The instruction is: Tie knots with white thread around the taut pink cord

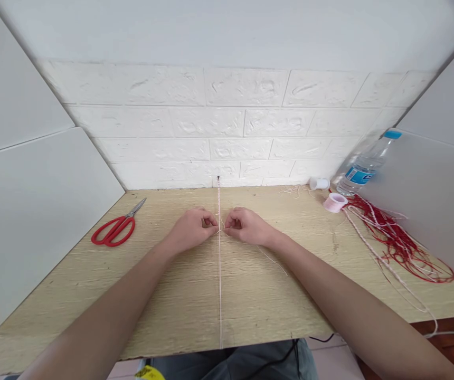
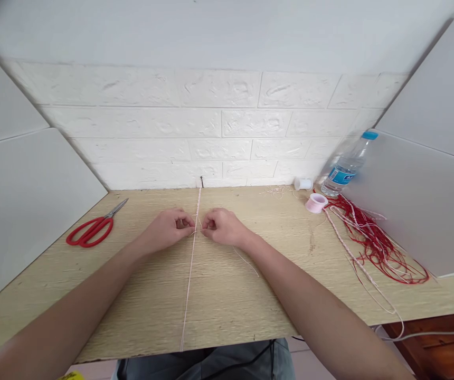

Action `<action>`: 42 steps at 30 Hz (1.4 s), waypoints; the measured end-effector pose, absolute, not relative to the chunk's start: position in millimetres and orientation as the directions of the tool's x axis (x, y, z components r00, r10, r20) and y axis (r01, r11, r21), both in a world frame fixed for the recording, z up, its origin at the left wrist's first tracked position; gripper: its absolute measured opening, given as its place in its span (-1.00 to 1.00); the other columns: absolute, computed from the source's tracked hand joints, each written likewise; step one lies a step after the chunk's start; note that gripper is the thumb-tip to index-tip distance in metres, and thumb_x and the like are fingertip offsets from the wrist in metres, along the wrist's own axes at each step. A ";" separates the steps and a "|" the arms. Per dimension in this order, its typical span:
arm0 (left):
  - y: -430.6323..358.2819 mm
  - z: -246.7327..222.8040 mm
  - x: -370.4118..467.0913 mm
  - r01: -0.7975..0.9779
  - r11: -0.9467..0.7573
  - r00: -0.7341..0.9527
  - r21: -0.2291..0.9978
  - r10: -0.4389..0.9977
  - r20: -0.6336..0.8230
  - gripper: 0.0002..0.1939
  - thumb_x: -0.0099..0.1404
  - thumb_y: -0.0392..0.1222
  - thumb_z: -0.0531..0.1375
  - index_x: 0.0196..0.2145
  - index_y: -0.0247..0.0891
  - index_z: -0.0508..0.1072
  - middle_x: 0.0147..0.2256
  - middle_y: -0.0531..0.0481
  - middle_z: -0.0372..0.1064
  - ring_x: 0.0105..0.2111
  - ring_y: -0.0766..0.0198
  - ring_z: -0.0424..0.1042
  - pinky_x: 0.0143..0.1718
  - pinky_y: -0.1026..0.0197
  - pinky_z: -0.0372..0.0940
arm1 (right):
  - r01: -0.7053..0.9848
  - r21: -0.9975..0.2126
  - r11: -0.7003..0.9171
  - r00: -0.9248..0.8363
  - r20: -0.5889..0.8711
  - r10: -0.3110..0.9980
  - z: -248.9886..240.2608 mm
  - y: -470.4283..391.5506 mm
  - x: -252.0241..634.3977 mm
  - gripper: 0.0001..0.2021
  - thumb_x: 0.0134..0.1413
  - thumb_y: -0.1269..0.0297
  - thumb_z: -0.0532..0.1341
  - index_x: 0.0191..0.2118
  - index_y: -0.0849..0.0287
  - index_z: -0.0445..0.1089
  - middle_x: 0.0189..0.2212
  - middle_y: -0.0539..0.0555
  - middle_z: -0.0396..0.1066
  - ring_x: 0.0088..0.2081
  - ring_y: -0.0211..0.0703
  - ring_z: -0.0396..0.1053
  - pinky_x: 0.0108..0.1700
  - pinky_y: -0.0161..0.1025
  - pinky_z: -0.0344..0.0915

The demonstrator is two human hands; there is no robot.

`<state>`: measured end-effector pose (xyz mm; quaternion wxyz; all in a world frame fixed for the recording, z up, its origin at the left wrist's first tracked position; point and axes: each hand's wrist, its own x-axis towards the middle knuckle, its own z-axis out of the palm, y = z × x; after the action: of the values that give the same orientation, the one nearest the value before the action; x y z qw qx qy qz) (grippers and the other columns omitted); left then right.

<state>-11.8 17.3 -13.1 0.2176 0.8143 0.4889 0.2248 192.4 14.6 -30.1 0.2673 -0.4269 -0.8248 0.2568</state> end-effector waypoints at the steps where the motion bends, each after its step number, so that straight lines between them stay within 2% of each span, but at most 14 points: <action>1: 17.4 -13.2 -11.8 0.694 -0.430 0.424 0.578 0.892 0.154 -0.84 0.10 -0.09 0.19 -0.43 -0.18 0.53 -0.39 0.00 0.36 -0.40 0.27 0.34 -0.34 0.24 0.22 | 0.568 -0.651 0.504 -0.493 0.222 0.842 -30.3 14.6 192.3 -0.96 -0.04 0.38 0.22 -0.41 0.22 0.41 -0.45 0.01 0.30 -0.40 -0.29 0.20 -0.34 -0.35 0.09; 11: 17.5 -12.8 -12.3 0.667 -0.412 0.431 0.620 0.893 0.130 -0.84 0.11 -0.10 0.20 -0.40 -0.19 0.52 -0.36 0.02 0.38 -0.41 0.31 0.31 -0.35 0.26 0.20 | 0.553 -0.663 0.505 -0.503 0.217 0.836 -31.1 16.2 193.6 -0.89 -0.09 0.39 0.21 -0.36 0.20 0.44 -0.42 0.01 0.32 -0.40 -0.30 0.22 -0.37 -0.35 0.11; 15: 18.6 -14.0 -12.7 0.662 -0.404 0.433 0.631 0.894 0.118 -0.84 0.11 -0.09 0.20 -0.40 -0.19 0.52 -0.36 0.03 0.37 -0.41 0.32 0.31 -0.36 0.26 0.20 | 0.566 -0.659 0.495 -0.489 0.215 0.845 -34.8 18.3 193.3 -0.93 -0.10 0.39 0.20 -0.41 0.21 0.42 -0.46 0.01 0.32 -0.43 -0.30 0.21 -0.40 -0.34 0.10; 20: 19.6 -15.4 -12.7 0.656 -0.401 0.436 0.640 0.893 0.112 -0.84 0.11 -0.09 0.21 -0.40 -0.19 0.52 -0.36 0.03 0.37 -0.42 0.32 0.31 -0.37 0.26 0.21 | 0.471 -0.787 0.399 -0.449 0.175 0.876 -37.6 18.2 193.1 -0.93 -0.09 0.41 0.17 -0.39 0.21 0.34 -0.47 0.00 0.34 -0.46 -0.31 0.24 -0.44 -0.35 0.12; 23: 19.6 -15.6 -12.7 0.652 -0.403 0.442 0.642 0.890 0.111 -0.83 0.10 -0.09 0.21 -0.39 -0.19 0.52 -0.36 0.03 0.37 -0.41 0.32 0.31 -0.37 0.26 0.21 | 0.351 -0.883 0.312 -0.417 0.151 0.896 -39.4 19.2 193.9 -0.82 -0.12 0.43 0.18 -0.29 0.19 0.28 -0.44 -0.01 0.35 -0.45 -0.30 0.27 -0.43 -0.35 0.17; 27: 19.3 -15.6 -12.7 0.644 -0.405 0.449 0.649 0.887 0.108 -0.83 0.11 -0.08 0.21 -0.39 -0.20 0.52 -0.37 0.03 0.37 -0.41 0.32 0.32 -0.37 0.26 0.21 | 0.228 -0.946 0.231 -0.488 0.095 0.867 -41.8 21.8 195.1 -0.72 -0.14 0.47 0.18 -0.22 0.16 0.25 -0.44 -0.02 0.38 -0.42 -0.28 0.31 -0.37 -0.32 0.22; 33: 18.8 -15.9 -12.2 0.643 -0.409 0.462 0.648 0.881 0.099 -0.84 0.11 -0.10 0.20 -0.40 -0.20 0.52 -0.38 0.03 0.37 -0.42 0.32 0.33 -0.37 0.27 0.21 | 0.222 -0.941 0.257 -0.549 0.097 0.830 -41.7 20.1 195.3 -0.62 -0.16 0.49 0.20 -0.12 0.13 0.26 -0.41 -0.03 0.37 -0.42 -0.30 0.28 -0.37 -0.33 0.20; 38: 17.9 -15.6 -11.6 0.626 -0.418 0.476 0.659 0.873 0.101 -0.85 0.12 -0.11 0.19 -0.39 -0.19 0.52 -0.39 0.04 0.37 -0.43 0.33 0.33 -0.37 0.27 0.21 | 0.243 -0.927 0.284 -0.560 0.105 0.822 -40.4 20.5 196.0 -0.72 -0.06 0.41 0.19 -0.15 0.15 0.32 -0.48 -0.06 0.32 -0.46 -0.31 0.23 -0.41 -0.34 0.16; 42: 17.6 -15.4 -12.0 0.613 -0.417 0.489 0.671 0.867 0.091 -0.84 0.13 -0.11 0.18 -0.38 -0.19 0.52 -0.39 0.04 0.37 -0.43 0.33 0.34 -0.37 0.27 0.21 | 0.219 -0.941 0.256 -0.571 0.089 0.816 -40.1 23.1 197.4 -0.74 -0.07 0.39 0.21 -0.17 0.17 0.37 -0.47 -0.03 0.35 -0.45 -0.31 0.25 -0.39 -0.33 0.17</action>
<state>-12.0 17.6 -15.4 0.2905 0.8126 0.4553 0.2189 197.4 23.1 -40.1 0.3002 -0.3529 -0.7335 0.4974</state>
